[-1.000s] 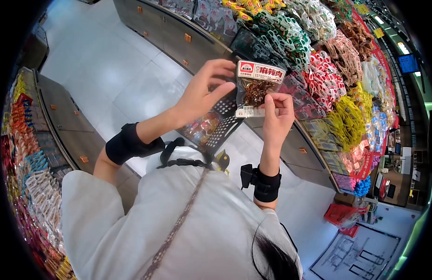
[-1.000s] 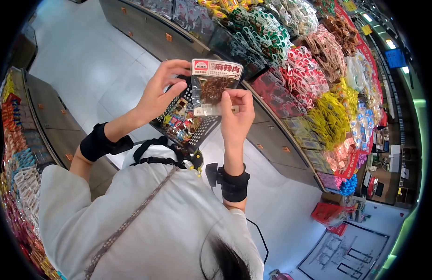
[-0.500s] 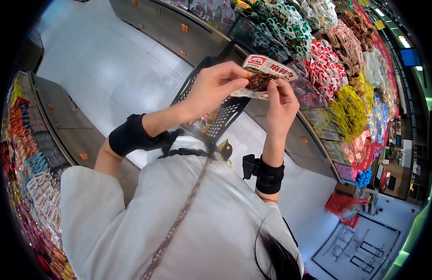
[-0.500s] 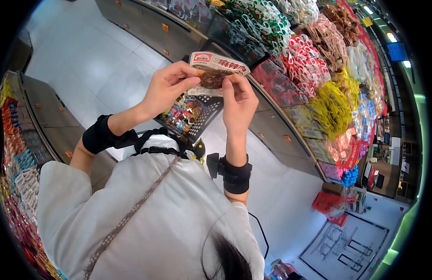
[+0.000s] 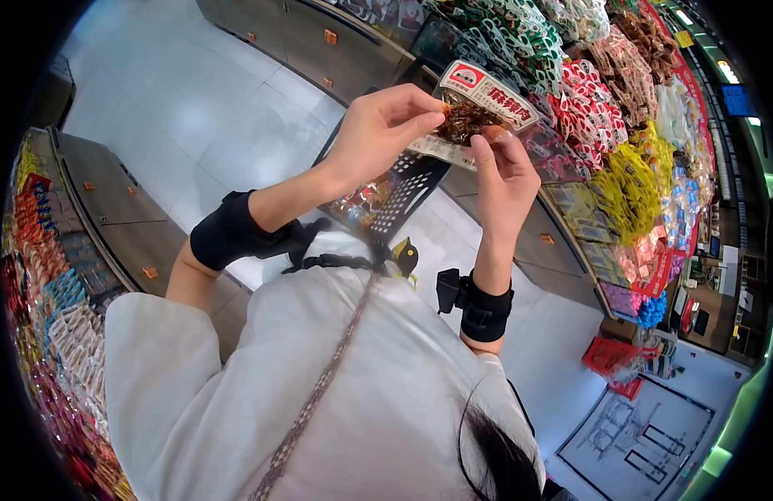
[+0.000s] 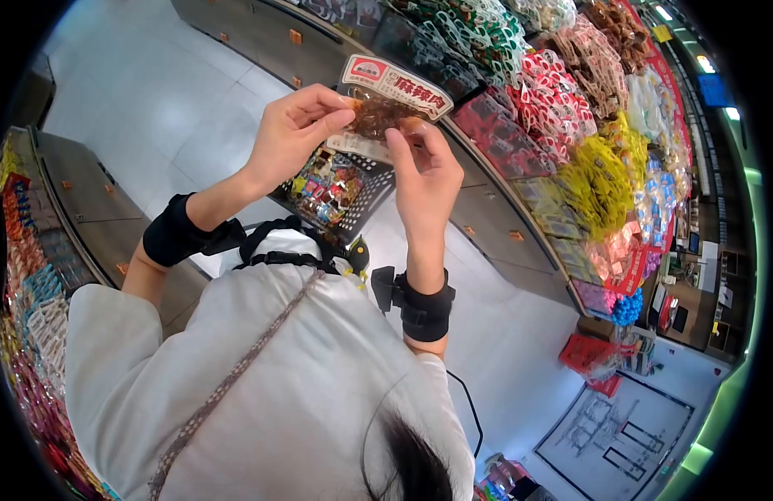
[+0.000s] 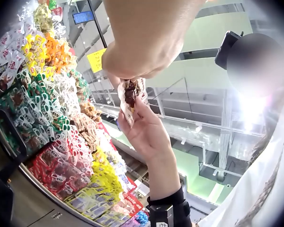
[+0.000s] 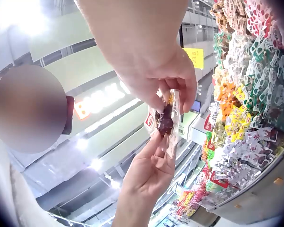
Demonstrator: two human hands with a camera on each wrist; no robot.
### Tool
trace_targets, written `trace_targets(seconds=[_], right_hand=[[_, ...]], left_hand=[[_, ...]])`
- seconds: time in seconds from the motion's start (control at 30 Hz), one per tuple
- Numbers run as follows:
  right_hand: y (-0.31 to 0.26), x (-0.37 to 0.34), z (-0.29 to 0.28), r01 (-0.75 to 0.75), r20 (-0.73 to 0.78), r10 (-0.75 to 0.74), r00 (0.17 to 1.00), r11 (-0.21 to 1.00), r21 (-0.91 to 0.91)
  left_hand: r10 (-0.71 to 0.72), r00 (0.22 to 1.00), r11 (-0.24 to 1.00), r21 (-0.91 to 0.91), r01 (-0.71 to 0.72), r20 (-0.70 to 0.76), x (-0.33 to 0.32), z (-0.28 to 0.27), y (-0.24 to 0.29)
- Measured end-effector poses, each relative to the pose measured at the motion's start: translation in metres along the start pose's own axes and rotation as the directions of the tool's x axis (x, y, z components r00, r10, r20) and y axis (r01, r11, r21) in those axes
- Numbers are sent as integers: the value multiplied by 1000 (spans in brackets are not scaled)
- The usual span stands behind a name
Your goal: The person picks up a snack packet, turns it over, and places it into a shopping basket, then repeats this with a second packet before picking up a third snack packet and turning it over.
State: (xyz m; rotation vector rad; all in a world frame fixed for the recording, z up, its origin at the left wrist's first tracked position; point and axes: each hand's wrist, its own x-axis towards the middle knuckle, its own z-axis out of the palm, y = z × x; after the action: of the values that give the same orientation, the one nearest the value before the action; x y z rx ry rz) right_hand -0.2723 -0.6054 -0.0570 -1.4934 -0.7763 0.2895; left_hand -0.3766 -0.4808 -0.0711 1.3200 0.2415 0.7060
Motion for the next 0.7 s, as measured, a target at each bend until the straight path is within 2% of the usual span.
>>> trace_targets(seconds=[0.27,0.4,0.57,0.7], right_hand=[[0,0,2,98,-64,-106,992,988,-121],[-2,2,-1,-3,-67,11,998,992,122],[2,4,-3,-179,22,188,982,887,425],[4,3,-2,-277,81,276,958,810,517]], left_hand=[[-45,999,999,-30,46,18,-5,4,5],[-116,991,982,-144,125,64,-3,1,5],[-187,975,942,-261,212,117,3,-7,-1],[-256,958,918,-278,283,130,3,-11,-3]])
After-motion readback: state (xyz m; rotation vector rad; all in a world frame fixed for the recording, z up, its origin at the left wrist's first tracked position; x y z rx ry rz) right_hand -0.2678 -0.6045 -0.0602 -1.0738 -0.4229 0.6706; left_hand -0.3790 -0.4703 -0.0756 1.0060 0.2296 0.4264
